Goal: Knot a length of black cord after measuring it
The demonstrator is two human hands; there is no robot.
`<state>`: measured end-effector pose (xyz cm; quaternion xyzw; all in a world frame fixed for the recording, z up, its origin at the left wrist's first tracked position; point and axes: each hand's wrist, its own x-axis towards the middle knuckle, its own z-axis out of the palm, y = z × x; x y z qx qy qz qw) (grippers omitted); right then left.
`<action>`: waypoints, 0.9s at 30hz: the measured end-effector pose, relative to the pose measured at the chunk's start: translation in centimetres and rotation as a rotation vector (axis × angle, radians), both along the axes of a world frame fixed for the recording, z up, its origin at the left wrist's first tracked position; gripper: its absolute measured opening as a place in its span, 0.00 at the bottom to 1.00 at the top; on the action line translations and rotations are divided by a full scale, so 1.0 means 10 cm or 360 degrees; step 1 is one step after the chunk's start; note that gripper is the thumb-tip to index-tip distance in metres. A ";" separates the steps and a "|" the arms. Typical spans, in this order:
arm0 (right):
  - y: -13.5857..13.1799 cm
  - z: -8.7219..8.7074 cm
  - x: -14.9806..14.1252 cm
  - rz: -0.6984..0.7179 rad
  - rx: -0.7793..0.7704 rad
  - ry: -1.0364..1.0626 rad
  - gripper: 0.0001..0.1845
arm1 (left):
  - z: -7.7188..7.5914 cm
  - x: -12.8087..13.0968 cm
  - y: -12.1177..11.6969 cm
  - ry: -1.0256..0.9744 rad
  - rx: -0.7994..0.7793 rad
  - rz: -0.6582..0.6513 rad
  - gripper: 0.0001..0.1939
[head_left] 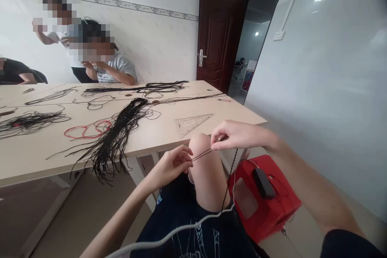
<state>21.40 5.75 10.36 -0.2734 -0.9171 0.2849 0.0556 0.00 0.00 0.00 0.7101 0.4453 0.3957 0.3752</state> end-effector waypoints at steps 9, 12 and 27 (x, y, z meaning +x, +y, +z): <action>0.24 -0.58 -0.36 -0.0166 -0.0189 0.0083 0.11 | -0.18 -0.48 0.16 0.0332 -0.0051 0.0054 0.10; 0.25 -0.65 -0.49 -0.0202 -0.0150 0.0040 0.10 | -0.27 -0.68 0.25 0.0397 -0.0116 0.0184 0.11; 0.26 -0.66 -0.76 -0.0423 0.0153 -0.0423 0.12 | -0.48 0.33 0.29 -0.0684 0.0311 0.1064 0.15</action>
